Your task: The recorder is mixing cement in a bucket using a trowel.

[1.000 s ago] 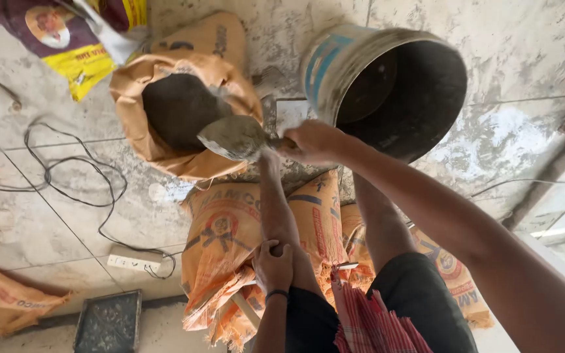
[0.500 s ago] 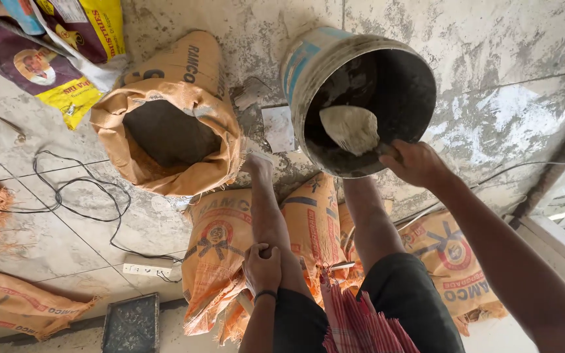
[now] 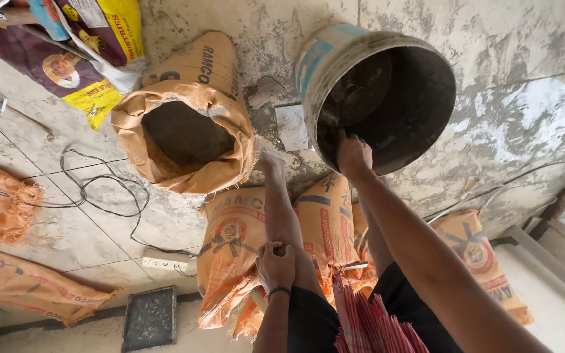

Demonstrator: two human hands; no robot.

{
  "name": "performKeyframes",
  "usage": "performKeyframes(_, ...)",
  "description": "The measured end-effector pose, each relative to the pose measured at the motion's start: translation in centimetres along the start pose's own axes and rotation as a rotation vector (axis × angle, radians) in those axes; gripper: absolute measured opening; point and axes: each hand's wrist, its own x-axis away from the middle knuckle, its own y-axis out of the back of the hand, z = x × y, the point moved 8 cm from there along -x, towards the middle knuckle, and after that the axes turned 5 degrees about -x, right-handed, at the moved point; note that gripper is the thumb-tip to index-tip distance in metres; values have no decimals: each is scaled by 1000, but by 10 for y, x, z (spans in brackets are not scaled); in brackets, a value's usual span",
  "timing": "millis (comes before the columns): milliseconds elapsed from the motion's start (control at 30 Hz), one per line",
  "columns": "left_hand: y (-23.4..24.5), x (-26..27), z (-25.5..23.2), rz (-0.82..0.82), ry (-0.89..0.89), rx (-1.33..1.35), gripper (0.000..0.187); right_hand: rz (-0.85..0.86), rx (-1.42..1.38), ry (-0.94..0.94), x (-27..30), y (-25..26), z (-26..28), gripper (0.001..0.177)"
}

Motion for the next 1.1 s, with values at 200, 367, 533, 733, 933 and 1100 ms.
performKeyframes(200,11,-3,7,10,6,19,34,-189,93,-36,24,43,-3,53)
performKeyframes(367,21,-8,14,69,-26,16,34,-382,-481,-35,110,99,-34,53)
performKeyframes(533,40,-16,33,-5,-33,178,30,-302,-981,-52,200,113,-73,51)
performKeyframes(733,37,-29,47,25,-111,278,25,-146,-784,32,196,173,77,48)
performKeyframes(933,43,-33,64,36,-81,386,25,56,172,482,63,118,292,40)
performKeyframes(1100,30,-40,76,132,-97,392,25,-391,789,873,-19,57,377,14)
